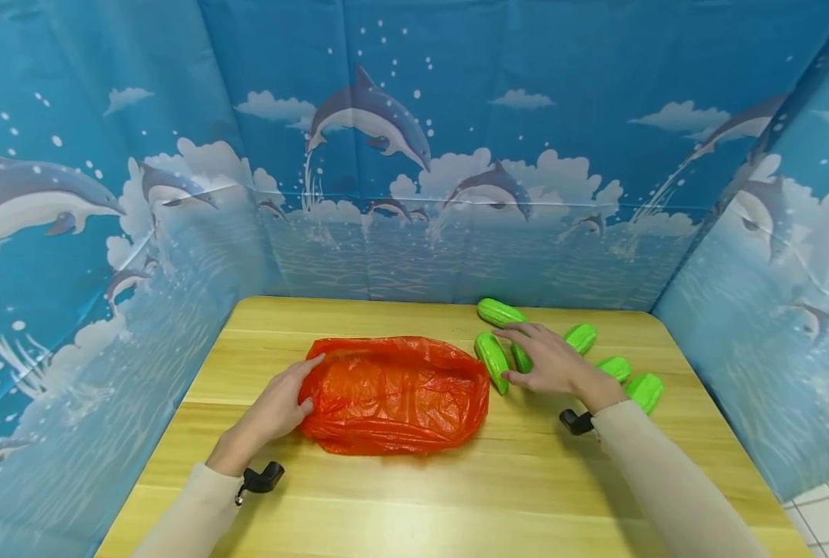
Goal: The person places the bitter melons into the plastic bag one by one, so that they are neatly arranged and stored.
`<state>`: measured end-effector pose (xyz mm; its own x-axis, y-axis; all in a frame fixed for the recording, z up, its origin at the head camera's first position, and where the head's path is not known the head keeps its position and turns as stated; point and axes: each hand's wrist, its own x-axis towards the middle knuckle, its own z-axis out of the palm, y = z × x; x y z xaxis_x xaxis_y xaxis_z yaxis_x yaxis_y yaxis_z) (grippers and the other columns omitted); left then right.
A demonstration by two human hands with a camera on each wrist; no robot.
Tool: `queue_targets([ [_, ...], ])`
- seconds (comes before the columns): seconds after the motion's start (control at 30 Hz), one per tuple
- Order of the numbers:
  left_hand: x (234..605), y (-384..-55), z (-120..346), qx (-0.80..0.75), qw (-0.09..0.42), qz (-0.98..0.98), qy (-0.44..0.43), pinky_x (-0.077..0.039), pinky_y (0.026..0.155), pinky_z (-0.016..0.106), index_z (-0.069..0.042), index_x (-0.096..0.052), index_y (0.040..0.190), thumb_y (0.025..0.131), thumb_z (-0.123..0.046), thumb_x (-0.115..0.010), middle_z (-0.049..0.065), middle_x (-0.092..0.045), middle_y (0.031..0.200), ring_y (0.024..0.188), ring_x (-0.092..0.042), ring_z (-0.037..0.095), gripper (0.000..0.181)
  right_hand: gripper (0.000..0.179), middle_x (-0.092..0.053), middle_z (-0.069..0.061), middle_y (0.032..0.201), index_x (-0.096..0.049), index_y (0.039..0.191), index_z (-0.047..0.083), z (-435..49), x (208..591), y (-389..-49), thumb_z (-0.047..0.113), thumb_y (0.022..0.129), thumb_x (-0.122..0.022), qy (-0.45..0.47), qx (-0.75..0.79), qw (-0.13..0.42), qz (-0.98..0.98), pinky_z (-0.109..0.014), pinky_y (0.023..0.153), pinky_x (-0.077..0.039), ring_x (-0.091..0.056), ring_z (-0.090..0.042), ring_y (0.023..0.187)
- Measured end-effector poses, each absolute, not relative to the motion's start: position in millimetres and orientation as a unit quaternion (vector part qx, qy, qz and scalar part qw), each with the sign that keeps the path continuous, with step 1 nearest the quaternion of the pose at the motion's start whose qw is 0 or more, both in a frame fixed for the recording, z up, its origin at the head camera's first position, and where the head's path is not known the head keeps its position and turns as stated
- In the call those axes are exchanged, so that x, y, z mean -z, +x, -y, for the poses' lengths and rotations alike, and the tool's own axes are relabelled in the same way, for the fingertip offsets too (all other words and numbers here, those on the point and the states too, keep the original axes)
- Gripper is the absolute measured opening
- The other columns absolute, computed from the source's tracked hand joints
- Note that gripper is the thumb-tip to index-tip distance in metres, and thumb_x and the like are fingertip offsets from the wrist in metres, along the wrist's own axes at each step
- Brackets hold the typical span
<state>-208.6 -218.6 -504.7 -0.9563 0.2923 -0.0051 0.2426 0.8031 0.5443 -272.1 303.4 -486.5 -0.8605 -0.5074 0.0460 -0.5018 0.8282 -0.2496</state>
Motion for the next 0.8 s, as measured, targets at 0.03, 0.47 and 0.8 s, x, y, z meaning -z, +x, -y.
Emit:
queue_targets([
  [0.03,505,-208,220,-0.28,0.047,-0.948,0.145,-0.048,0.132,0.07,-0.002,-0.044,0.178,0.104,0.008,-0.073,0.03,-0.053,0.177,0.162,-0.054,0.055,0.08,0.084,-0.05,-0.022,0.181,-0.049,0.179,0.021,-303,487,-274,0.044,0.107,-0.084,-0.265,0.129,0.017,-0.955,-0.085,0.131,-0.038,-0.047,-0.059,0.165],
  [0.47,500,-194,213,-0.278,0.074,-0.942,0.175,-0.048,0.133,0.069,-0.002,-0.048,0.176,0.102,0.008,-0.075,0.028,-0.057,0.174,0.161,-0.056,0.053,0.079,0.085,-0.048,-0.022,0.183,-0.05,0.179,0.018,-290,481,-300,0.048,0.107,-0.084,-0.281,0.14,0.08,-0.946,-0.081,0.13,-0.043,-0.05,-0.057,0.164],
  [0.8,496,-188,207,-0.279,0.088,-0.942,0.162,-0.048,0.133,0.069,-0.003,-0.05,0.175,0.104,0.003,-0.077,0.026,-0.059,0.173,0.161,-0.057,0.052,0.077,0.09,-0.044,-0.029,0.183,-0.049,0.179,0.016,-286,482,-309,0.051,0.105,-0.087,-0.279,0.141,0.126,-0.941,-0.08,0.129,-0.045,-0.059,-0.054,0.155],
])
